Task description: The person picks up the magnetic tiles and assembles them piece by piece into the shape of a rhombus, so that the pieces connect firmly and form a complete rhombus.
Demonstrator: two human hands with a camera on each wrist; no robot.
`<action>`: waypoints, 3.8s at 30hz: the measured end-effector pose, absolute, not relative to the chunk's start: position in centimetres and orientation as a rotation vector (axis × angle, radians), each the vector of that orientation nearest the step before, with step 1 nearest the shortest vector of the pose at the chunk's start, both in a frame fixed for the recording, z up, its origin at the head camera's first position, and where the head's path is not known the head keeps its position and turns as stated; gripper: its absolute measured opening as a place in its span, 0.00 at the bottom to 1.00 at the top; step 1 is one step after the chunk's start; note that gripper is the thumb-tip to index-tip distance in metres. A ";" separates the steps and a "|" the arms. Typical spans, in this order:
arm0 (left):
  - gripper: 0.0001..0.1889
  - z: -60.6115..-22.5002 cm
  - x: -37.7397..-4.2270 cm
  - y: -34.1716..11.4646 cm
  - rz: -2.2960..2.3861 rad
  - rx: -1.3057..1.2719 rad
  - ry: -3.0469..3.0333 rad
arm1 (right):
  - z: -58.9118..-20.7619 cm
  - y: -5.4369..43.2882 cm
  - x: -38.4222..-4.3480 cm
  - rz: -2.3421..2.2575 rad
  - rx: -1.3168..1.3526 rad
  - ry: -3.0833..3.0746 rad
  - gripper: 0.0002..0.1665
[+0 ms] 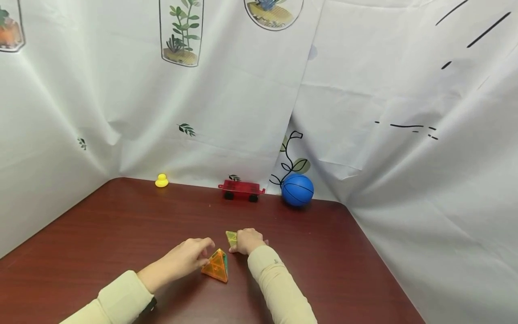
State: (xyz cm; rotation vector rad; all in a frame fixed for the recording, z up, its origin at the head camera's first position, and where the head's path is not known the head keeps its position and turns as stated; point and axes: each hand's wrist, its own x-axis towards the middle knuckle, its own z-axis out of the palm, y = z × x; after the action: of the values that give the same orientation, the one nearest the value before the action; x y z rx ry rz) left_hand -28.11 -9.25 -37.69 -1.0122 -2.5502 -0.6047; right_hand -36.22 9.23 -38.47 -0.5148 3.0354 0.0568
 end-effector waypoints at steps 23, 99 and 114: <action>0.14 -37.1 -27.6 -8.3 -0.611 -1.014 -2.568 | -37.4 10.6 -35.8 0.169 -0.885 3.230 0.04; 0.16 -38.1 -28.3 6.2 -0.415 -0.944 -2.966 | -36.9 25.3 -25.4 -0.825 -1.032 2.782 0.02; 0.11 -36.6 -27.2 5.7 -0.500 -1.022 -2.989 | -37.5 25.0 -25.4 -0.874 -0.960 2.802 0.03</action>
State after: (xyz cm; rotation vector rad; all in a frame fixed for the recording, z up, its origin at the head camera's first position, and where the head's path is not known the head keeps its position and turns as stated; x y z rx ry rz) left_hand -27.25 5.67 -36.58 -1.0221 -2.9888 -0.5002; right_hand -25.41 24.95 -37.45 -0.9600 2.8017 -0.8744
